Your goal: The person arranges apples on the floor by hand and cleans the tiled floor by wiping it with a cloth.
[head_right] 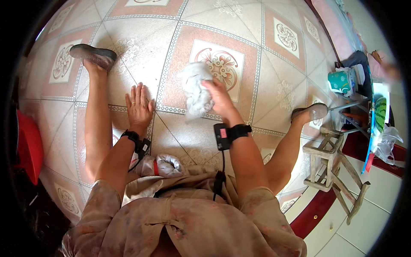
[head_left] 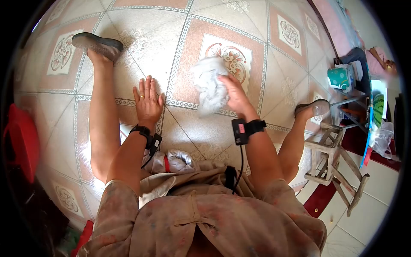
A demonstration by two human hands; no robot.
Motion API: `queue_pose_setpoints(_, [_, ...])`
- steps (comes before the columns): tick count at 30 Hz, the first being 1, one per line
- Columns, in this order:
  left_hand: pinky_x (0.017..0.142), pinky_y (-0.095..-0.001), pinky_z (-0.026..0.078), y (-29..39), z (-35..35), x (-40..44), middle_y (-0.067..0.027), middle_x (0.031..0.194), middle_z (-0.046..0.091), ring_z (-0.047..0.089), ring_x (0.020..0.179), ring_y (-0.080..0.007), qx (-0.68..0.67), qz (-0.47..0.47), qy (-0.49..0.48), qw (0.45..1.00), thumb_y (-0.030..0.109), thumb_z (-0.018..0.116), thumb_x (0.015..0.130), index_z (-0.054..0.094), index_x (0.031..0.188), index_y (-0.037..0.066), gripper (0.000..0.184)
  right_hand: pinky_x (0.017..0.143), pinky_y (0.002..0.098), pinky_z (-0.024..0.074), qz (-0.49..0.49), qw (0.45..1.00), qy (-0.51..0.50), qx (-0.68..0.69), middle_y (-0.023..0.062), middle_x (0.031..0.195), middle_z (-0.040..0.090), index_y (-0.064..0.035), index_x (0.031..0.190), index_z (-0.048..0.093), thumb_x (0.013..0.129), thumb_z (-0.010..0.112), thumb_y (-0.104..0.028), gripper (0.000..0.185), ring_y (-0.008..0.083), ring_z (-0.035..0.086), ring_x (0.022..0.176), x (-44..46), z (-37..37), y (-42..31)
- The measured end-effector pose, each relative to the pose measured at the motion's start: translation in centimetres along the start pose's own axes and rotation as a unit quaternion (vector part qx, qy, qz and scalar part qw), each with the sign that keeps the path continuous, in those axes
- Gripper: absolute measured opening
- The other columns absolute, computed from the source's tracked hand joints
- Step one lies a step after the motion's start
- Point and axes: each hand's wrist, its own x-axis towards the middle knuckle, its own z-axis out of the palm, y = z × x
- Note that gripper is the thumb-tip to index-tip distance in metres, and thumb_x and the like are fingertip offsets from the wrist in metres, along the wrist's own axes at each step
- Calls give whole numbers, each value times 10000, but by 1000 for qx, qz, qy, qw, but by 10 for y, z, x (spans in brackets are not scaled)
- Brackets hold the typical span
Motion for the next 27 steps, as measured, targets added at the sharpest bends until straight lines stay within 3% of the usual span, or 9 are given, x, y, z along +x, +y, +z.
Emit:
queue_pose_setpoints(1, [1182, -528, 147, 1, 1, 0, -93, 1570, 280, 232, 1453, -297, 8, -1, 0, 1000, 365, 474, 955, 359, 1467, 29, 623, 903, 398, 527, 26, 996, -6, 89, 115, 1158, 638, -13, 1263, 562, 885, 688, -212, 445, 213, 616, 1060, -7, -8, -7])
queue_pose_setpoints(7, [1178, -525, 160, 3, -1, 0, -87, 1568, 286, 230, 1455, -287, 22, 7, 6, 1000, 377, 436, 973, 366, 1470, 46, 602, 984, 382, 469, -115, 966, 168, -157, 130, 1318, 565, -12, 1350, 514, 917, 672, -267, 527, 224, 559, 1180, 1, -93, 11])
queue_pose_setpoints(8, [1178, -525, 161, 3, 1, 0, -86, 1569, 286, 229, 1456, -288, 26, 8, 6, 1000, 377, 435, 974, 366, 1471, 48, 600, 1013, 389, 445, -170, 953, 165, -188, 136, 1343, 551, -33, 1344, 527, 898, 683, -255, 522, 268, 538, 1217, 5, -96, 17])
queue_pose_setpoints(11, [1177, -524, 160, 1, 3, 0, -84, 1570, 284, 225, 1458, -289, 33, 7, 6, 999, 380, 431, 977, 363, 1473, 51, 600, 1044, 388, 421, -374, 787, 139, -471, 158, 1373, 526, -91, 1367, 518, 868, 701, -242, 553, 329, 513, 1249, 12, -76, 29])
queue_pose_setpoints(14, [1178, -525, 153, 2, 2, -2, -86, 1574, 278, 220, 1460, -293, 33, 9, -3, 999, 382, 429, 977, 353, 1476, 46, 607, 1134, 608, 195, -342, 614, 63, -709, 152, 1560, 266, -239, 1419, 472, 830, 696, -462, 668, 397, 238, 1435, 13, -29, 46])
queue_pose_setpoints(15, [1178, -525, 148, 1, 1, -1, -86, 1575, 275, 218, 1460, -295, 35, 9, -7, 999, 382, 431, 975, 348, 1478, 45, 612, 1122, 677, 81, -326, 613, 50, -718, 95, 1600, 186, -283, 1451, 422, 842, 634, -542, 694, 390, 146, 1464, 23, -20, 64])
queue_pose_setpoints(20, [1165, -541, 155, 3, 2, 0, -106, 1579, 263, 217, 1456, -334, 7, 23, 14, 1000, 324, 489, 952, 306, 1484, 26, 637, 1158, 610, 82, -318, 591, 81, -737, 65, 1575, 290, -271, 1470, 392, 891, 561, -497, 644, 310, 180, 1473, 16, -26, 88])
queue_pose_setpoints(26, [1187, -536, 106, 7, 4, 1, -85, 1604, 212, 175, 1478, -313, 45, -3, -54, 997, 289, 447, 967, 242, 1517, 41, 638, 1160, 579, 141, -257, 581, 201, -745, 54, 1534, 361, -224, 1440, 437, 914, 537, -347, 550, 324, 250, 1446, -33, -113, 96])
queue_pose_setpoints(27, [1190, -538, 92, 9, 5, 1, -83, 1608, 199, 162, 1482, -311, 32, 47, -58, 997, 281, 447, 968, 226, 1522, 44, 642, 1156, 580, 159, -247, 572, 222, -750, 53, 1525, 374, -218, 1432, 446, 914, 539, -318, 536, 328, 257, 1442, -35, -127, 95])
